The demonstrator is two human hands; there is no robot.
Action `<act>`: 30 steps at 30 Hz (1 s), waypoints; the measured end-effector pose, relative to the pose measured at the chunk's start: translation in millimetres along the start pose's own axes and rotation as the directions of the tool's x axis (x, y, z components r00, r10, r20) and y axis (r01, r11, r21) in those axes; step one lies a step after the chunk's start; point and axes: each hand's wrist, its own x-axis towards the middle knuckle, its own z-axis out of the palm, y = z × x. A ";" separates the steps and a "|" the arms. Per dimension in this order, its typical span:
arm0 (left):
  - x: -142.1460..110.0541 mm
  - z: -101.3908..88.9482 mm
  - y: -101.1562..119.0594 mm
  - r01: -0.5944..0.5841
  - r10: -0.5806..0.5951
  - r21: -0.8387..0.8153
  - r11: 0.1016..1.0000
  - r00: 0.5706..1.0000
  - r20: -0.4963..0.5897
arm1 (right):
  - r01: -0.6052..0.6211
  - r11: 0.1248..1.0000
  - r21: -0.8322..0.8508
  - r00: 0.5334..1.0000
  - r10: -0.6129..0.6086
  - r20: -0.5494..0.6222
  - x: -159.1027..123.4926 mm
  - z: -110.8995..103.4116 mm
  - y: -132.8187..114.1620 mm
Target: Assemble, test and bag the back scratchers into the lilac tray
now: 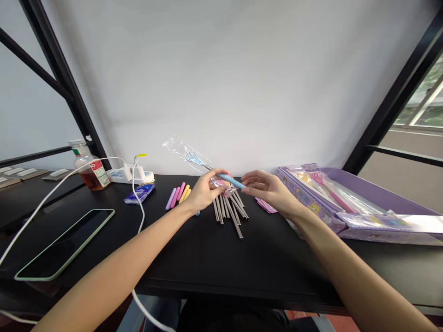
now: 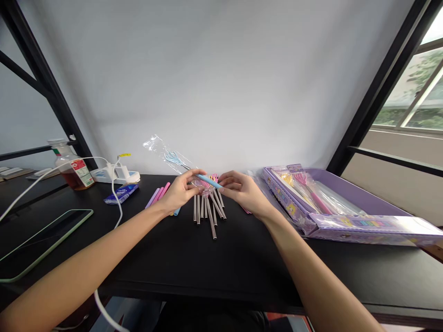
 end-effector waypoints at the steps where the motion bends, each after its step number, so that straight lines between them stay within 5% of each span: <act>1: 0.7 -4.0 0.3 0.012 -0.012 0.012 1.000 1.000 -0.012 | -0.003 1.000 -0.022 0.999 0.004 0.041 -0.5 -3.7 0.3; 8: 1.2 -11.7 0.6 0.037 -0.036 -0.014 0.999 0.995 0.098 | 0.026 0.992 -0.124 0.998 -0.019 0.056 -1.6 -3.1 11.3; 13: -4.6 -2.3 4.3 0.040 -0.037 -0.009 0.999 0.969 0.245 | 0.211 0.919 -0.332 0.967 -0.245 -0.063 -2.2 2.9 11.9; 17: -10.1 6.0 9.9 0.030 -0.046 0.055 0.998 0.947 0.318 | 0.278 0.827 -0.489 0.948 -0.318 0.002 -2.9 6.8 11.5; 23: -8.8 1.7 10.6 -0.025 0.000 0.090 0.996 0.964 0.268 | 0.272 0.888 -0.372 0.957 -0.290 0.009 -3.0 11.9 15.3; 30: -3.5 -1.4 3.8 0.039 -0.041 0.045 0.998 0.999 0.029 | 0.244 0.927 -0.283 0.969 -0.244 0.035 -2.4 18.4 13.7</act>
